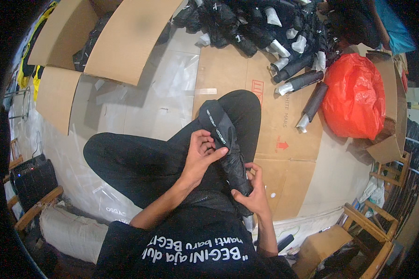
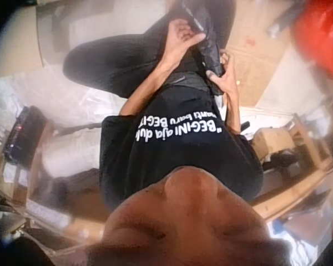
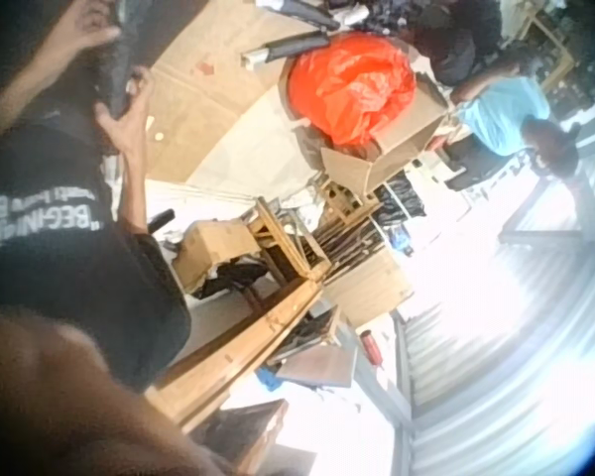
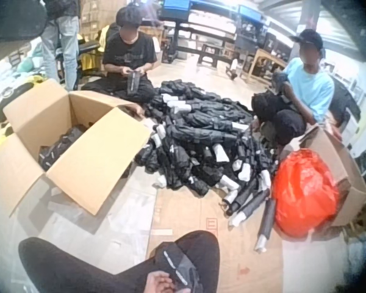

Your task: The person picks up black umbrellas, slides them into black fabric covers, and places the covered umbrellas in a pile on the floor.

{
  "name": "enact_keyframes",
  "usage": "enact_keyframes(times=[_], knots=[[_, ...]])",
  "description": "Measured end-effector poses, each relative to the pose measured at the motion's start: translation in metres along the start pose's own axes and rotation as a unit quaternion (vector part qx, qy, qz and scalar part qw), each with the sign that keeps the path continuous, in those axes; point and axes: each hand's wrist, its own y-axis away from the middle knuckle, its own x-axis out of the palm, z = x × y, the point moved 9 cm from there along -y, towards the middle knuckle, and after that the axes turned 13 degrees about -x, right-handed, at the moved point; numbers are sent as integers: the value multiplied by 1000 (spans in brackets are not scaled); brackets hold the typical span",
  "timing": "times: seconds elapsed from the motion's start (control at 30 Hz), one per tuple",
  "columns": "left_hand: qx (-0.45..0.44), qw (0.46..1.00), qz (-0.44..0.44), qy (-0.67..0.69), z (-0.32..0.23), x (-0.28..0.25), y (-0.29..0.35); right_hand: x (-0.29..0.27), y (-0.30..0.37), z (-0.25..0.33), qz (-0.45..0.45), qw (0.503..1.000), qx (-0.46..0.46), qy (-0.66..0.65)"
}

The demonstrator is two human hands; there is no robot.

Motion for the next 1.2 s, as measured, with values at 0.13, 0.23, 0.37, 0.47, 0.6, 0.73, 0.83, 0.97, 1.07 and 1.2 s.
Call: enact_keyframes(times=[0.13,0.23,0.37,0.47,0.6,0.73,0.83,0.97,1.07,1.2], knots=[[-81,987,65,126,14,7,3,5,-3,0,16,999,6,-44],[-113,968,142,175,18,18,3,19,-11,1,38,980,48,-190],[-105,947,205,223,12,29,9,53,1,-13,60,845,179,-501],[-104,949,216,202,5,22,6,55,-10,-5,77,893,168,-411],[-90,956,213,180,1,18,8,44,-26,21,19,983,77,-166],[-70,961,209,164,-7,22,11,46,-25,30,11,985,72,-154],[-58,946,290,129,-15,32,20,65,-16,13,63,903,185,-383],[-60,954,218,199,-12,13,5,66,-21,8,98,895,200,-387],[-27,968,74,240,-30,-19,-3,42,-4,10,152,973,91,-147],[-29,967,98,232,-30,-5,1,28,2,52,51,967,76,239]])
